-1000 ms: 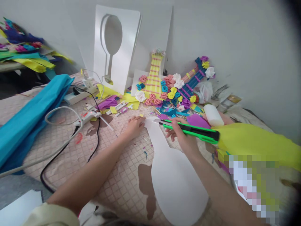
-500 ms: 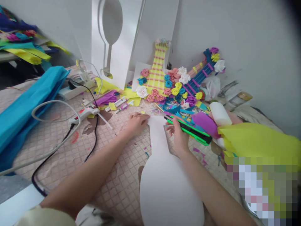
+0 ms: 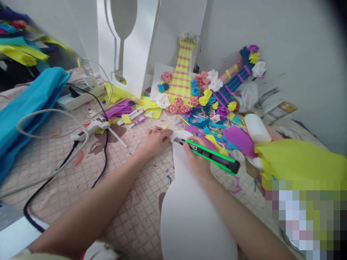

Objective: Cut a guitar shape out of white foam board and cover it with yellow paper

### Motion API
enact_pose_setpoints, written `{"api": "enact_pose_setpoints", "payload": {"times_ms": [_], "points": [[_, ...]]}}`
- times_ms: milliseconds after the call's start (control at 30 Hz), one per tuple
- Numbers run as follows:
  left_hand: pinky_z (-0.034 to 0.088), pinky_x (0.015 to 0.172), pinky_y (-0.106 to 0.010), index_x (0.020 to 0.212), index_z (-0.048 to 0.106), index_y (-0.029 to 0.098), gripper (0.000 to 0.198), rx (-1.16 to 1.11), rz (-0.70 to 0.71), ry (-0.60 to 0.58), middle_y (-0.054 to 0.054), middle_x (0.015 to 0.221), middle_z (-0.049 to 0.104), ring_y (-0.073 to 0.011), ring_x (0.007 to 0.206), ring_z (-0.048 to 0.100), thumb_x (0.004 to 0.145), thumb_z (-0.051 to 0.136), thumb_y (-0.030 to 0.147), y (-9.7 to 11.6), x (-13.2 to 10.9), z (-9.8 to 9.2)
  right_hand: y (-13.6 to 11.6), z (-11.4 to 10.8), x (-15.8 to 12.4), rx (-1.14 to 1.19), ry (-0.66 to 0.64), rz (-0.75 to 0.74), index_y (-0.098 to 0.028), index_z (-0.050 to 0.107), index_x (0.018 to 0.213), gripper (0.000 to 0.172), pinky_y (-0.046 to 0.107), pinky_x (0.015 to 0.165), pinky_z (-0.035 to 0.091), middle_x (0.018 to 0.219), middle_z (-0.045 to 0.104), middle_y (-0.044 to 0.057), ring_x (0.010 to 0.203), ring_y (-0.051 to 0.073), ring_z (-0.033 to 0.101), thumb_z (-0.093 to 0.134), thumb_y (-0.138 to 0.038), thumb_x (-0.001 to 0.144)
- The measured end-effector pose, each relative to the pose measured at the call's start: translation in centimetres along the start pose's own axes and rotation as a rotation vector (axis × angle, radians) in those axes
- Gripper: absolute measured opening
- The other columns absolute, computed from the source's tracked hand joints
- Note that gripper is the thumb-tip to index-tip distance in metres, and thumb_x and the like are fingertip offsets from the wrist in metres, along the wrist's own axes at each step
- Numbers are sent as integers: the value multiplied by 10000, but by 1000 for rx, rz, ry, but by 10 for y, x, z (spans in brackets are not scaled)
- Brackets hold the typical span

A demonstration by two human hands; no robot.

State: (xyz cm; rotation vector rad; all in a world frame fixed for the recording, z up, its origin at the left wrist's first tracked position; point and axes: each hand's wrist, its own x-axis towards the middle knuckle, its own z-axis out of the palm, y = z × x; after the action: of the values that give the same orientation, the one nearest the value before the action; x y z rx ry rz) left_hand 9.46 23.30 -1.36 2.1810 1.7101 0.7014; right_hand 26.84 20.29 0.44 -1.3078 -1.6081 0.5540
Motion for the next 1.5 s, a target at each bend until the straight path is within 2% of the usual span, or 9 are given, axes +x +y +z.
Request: {"api": "enact_pose_setpoints", "payload": {"times_ms": [133, 233, 700, 933, 1233, 1500], "points": [[298, 925, -424, 1143, 614, 271, 334, 10, -2, 4, 9, 1219, 618, -247, 1103, 453, 860, 439, 249, 0, 0, 1, 1, 0, -1, -138, -26, -140, -183, 621, 861, 184, 295, 632, 467, 752, 672, 52, 694, 187, 619, 524, -328, 805], [305, 913, -424, 1139, 616, 264, 328, 13, 3, 5, 16, 1220, 617, -249, 1091, 455, 861, 442, 249, 1, 0, 0, 2, 1, 0, -206, -24, -186, -182, 630, 846, 182, 289, 651, 468, 777, 689, 60, 732, 190, 630, 521, -324, 811], [307, 895, -419, 1126, 616, 262, 316, 24, 21, 13, 18, 1227, 613, -243, 1080, 458, 856, 453, 245, -1, 0, 3, -7, 1, -2, -257, -55, -212, -180, 634, 843, 150, 268, 661, 484, 783, 705, 51, 708, 170, 637, 513, -266, 821], [297, 885, -424, 1080, 628, 274, 271, 33, 52, 14, 28, 1228, 610, -244, 1071, 456, 876, 450, 269, -3, -1, 4, -8, 4, -4, -289, -74, -291, -188, 628, 829, 141, 248, 652, 467, 757, 700, 43, 668, 149, 629, 498, -241, 834], [294, 865, -422, 1090, 628, 272, 259, 49, 62, 11, 22, 1246, 597, -250, 1076, 450, 895, 462, 311, -1, -2, 2, -16, 5, -3, -390, -147, -297, -201, 564, 710, 160, 241, 641, 421, 643, 629, 11, 599, 131, 582, 467, -217, 836], [295, 883, -422, 1118, 625, 278, 299, 112, 44, -24, 26, 1297, 554, -258, 1099, 429, 920, 406, 324, 2, -3, -1, -19, 4, -4, -429, -181, -291, -201, 551, 699, 172, 240, 614, 404, 618, 604, 7, 579, 128, 565, 452, -215, 839]]}}
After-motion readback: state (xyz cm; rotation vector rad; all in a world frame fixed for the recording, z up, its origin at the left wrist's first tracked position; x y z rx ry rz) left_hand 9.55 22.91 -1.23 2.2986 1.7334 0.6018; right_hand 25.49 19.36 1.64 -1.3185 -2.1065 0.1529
